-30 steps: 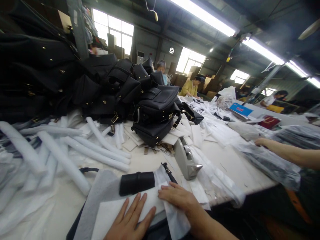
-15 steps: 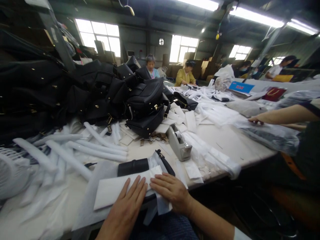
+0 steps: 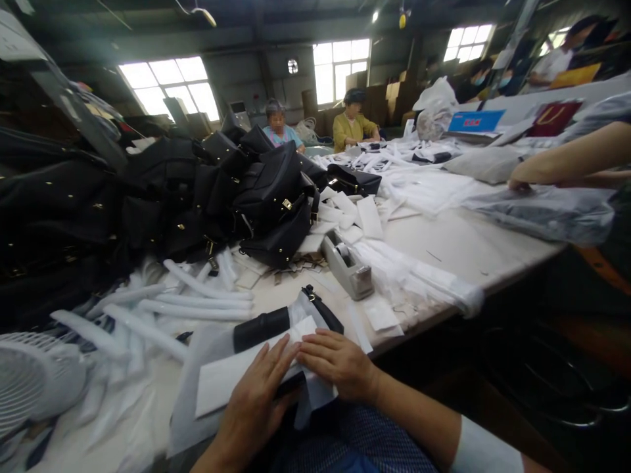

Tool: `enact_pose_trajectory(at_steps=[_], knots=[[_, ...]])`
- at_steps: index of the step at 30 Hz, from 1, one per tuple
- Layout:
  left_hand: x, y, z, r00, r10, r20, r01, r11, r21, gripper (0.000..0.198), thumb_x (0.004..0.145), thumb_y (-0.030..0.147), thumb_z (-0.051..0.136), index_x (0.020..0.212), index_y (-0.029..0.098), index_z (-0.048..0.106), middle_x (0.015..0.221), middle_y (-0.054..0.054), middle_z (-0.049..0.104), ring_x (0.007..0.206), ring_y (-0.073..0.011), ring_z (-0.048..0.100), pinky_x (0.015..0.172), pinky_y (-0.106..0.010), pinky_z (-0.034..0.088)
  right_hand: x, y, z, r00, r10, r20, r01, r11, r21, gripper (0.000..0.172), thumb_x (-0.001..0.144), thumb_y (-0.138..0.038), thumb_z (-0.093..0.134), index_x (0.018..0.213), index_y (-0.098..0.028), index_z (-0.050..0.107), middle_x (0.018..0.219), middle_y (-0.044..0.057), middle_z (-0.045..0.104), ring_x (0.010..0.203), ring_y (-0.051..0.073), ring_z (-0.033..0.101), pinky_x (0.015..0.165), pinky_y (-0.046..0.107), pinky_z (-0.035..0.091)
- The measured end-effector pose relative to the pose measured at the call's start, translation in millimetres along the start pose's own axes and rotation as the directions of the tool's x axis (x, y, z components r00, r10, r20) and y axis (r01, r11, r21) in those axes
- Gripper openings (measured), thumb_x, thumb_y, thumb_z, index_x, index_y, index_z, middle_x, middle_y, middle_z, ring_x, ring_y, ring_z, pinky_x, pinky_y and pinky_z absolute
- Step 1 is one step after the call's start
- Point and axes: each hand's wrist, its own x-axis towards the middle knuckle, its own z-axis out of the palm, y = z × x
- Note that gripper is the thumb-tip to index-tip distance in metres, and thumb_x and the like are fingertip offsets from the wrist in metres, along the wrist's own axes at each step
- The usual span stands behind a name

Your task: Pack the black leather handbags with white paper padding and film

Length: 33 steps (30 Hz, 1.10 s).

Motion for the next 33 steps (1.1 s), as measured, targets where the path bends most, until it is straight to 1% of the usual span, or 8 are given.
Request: enact_pose_trajectory(at_steps=[3, 5, 8, 10, 21, 29, 31, 33], knots=[[1.1, 1.3, 0.0, 0.997, 0.071, 0.034, -0.073, 0.994, 0.079, 0.068, 0.089, 0.011, 0.050, 0.152, 0.020, 0.025, 0.153, -0.009, 0.041, 0.138, -0.0243, 0.043, 0.109, -0.046, 0.044, -3.6, -3.1, -3.9, 0.999, -0.012, -0.032, 0.012, 1.000, 0.010, 0.035, 0.097, -0.020, 0.045, 0.129, -0.015, 0.058, 0.127, 0.011, 0.066, 0.126, 0.022, 0.054, 0.108, 0.044, 0.043], [2.3, 1.5, -0.9, 0.994, 0.102, 0.043, -0.106, 0.988, 0.115, 0.068, 0.089, 0.010, 0.048, 0.152, 0.020, 0.025, 0.152, -0.007, 0.042, 0.137, -0.0245, 0.045, 0.107, -0.046, 0.046, -7.0, -7.3, -9.5, 0.995, -0.003, -0.096, 0.006, 1.000, 0.029, 0.030, 0.098, -0.019, 0.048, 0.124, -0.018, 0.062, 0.123, 0.009, 0.068, 0.124, 0.020, 0.055, 0.107, 0.043, 0.044], [2.4, 1.3, -1.0, 0.993, 0.111, 0.039, -0.115, 0.984, 0.135, 0.066, 0.089, 0.011, 0.047, 0.151, 0.021, 0.026, 0.152, -0.006, 0.042, 0.136, -0.0248, 0.046, 0.106, -0.045, 0.048, -11.6, -14.8, -19.5, 0.977, 0.036, -0.210, -0.023, 0.998, 0.066, 0.024, 0.099, -0.017, 0.050, 0.115, -0.019, 0.067, 0.118, 0.007, 0.071, 0.121, 0.018, 0.057, 0.107, 0.041, 0.046], [1.7, 1.4, -0.4, 0.994, 0.106, 0.031, -0.109, 0.985, 0.137, 0.066, 0.090, 0.011, 0.047, 0.152, 0.022, 0.026, 0.153, -0.006, 0.040, 0.136, -0.0246, 0.045, 0.107, -0.044, 0.046, -13.5, -19.2, -25.5, 0.968, 0.067, -0.241, -0.047, 0.995, 0.089, 0.025, 0.100, -0.018, 0.048, 0.114, -0.019, 0.068, 0.113, 0.007, 0.073, 0.116, 0.017, 0.061, 0.106, 0.040, 0.047], [0.6, 4.2, 1.0, 0.998, 0.064, 0.015, -0.065, 0.997, 0.040, 0.064, 0.095, 0.016, 0.049, 0.152, 0.027, 0.024, 0.154, -0.005, 0.039, 0.136, -0.0262, 0.046, 0.108, -0.048, 0.044, -12.8, -36.5, -34.1, 0.978, 0.050, -0.204, -0.052, 0.999, -0.005, 0.028, 0.099, -0.013, 0.047, 0.118, -0.019, 0.066, 0.112, 0.005, 0.075, 0.110, 0.016, 0.068, 0.108, 0.040, 0.045], [-1.7, 7.7, -0.2, 0.998, 0.061, -0.021, -0.061, 0.998, 0.008, 0.064, 0.093, 0.010, 0.048, 0.151, 0.025, 0.026, 0.151, -0.005, 0.044, 0.134, -0.0267, 0.047, 0.107, -0.047, 0.045, -23.1, -52.5, -30.8, 0.983, 0.025, -0.182, -0.038, 0.997, -0.068, 0.028, 0.098, -0.010, 0.048, 0.117, -0.017, 0.066, 0.115, 0.005, 0.074, 0.116, 0.016, 0.065, 0.107, 0.037, 0.047], [-1.3, 7.4, 0.3, 0.998, 0.063, -0.024, -0.062, 0.998, 0.024, 0.064, 0.092, 0.010, 0.049, 0.151, 0.024, 0.028, 0.150, -0.004, 0.045, 0.134, -0.0269, 0.048, 0.106, -0.047, 0.046, -24.8, -53.9, -34.8, 0.987, -0.003, -0.161, -0.008, 0.997, -0.071, 0.025, 0.099, -0.015, 0.050, 0.118, -0.018, 0.066, 0.115, 0.005, 0.074, 0.116, 0.017, 0.064, 0.110, 0.038, 0.044], [-0.9, 6.6, 1.5, 0.997, 0.068, -0.032, -0.067, 0.997, 0.046, 0.063, 0.092, 0.012, 0.050, 0.150, 0.025, 0.029, 0.150, -0.004, 0.045, 0.133, -0.0268, 0.049, 0.105, -0.046, 0.047, -23.5, -54.1, -45.2, 0.991, -0.013, -0.134, 0.010, 1.000, -0.020, 0.028, 0.099, -0.033, 0.054, 0.119, -0.018, 0.065, 0.112, 0.006, 0.075, 0.113, 0.019, 0.067, 0.114, 0.043, 0.038]])
